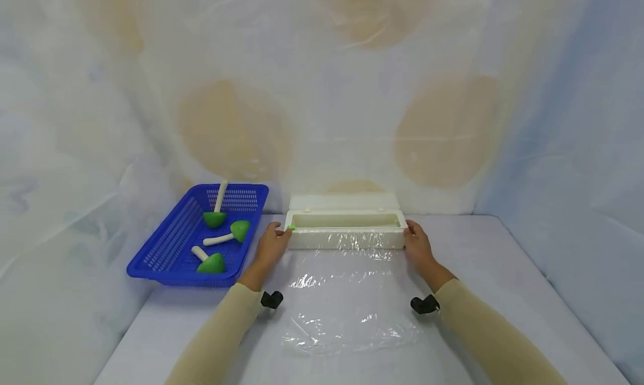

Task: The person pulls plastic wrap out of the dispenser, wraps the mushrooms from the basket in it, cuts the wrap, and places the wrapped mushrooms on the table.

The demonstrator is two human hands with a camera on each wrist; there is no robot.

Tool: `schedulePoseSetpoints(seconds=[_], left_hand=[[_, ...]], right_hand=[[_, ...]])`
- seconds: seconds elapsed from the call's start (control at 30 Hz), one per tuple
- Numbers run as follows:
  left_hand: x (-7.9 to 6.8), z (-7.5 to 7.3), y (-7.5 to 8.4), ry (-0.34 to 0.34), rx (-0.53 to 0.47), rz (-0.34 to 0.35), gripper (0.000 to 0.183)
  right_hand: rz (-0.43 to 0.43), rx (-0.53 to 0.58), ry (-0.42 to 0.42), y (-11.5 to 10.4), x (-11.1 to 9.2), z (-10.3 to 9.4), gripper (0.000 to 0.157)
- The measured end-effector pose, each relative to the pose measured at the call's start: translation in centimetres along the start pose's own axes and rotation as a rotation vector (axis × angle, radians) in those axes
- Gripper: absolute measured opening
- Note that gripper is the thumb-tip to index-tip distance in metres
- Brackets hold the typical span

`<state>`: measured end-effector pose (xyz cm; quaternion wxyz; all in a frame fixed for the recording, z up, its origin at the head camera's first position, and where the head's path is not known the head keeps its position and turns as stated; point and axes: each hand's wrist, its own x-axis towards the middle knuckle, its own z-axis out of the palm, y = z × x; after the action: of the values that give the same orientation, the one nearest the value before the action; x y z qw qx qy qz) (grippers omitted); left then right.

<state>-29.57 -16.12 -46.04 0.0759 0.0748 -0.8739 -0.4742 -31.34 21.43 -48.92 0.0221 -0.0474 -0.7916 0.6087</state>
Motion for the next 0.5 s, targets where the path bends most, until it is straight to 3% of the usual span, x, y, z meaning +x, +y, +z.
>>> schedulePoseSetpoints(seconds=[0.1,0.2,0.33,0.43,0.5], left_hand=[[0.1,-2.1,2.4,-0.083,0.27,0.067,0.05],[0.8,-5.1,4.7,-0.205,0.408,0.143,0.042],[3.1,-9.3,5.8,-0.359,0.358,0.201,0.035],[5.2,-11.9,4.7,-0.45,0.259,0.172,0.036],[6.5,-13.1,3.4,-0.461,0.241,0.141,0.036]], right_hand=[[0.008,0.017,0.009,0.0,0.0,-0.5,0.047],[0.02,0.026,0.016,0.1,-0.1,-0.9,0.047],[0.044,0.026,0.011,0.2,-0.5,-1.2,0.048],[0.053,0.036,0.015,0.3,-0.7,-1.2,0.049],[0.052,0.054,0.019,0.4,-0.6,-1.1,0.049]])
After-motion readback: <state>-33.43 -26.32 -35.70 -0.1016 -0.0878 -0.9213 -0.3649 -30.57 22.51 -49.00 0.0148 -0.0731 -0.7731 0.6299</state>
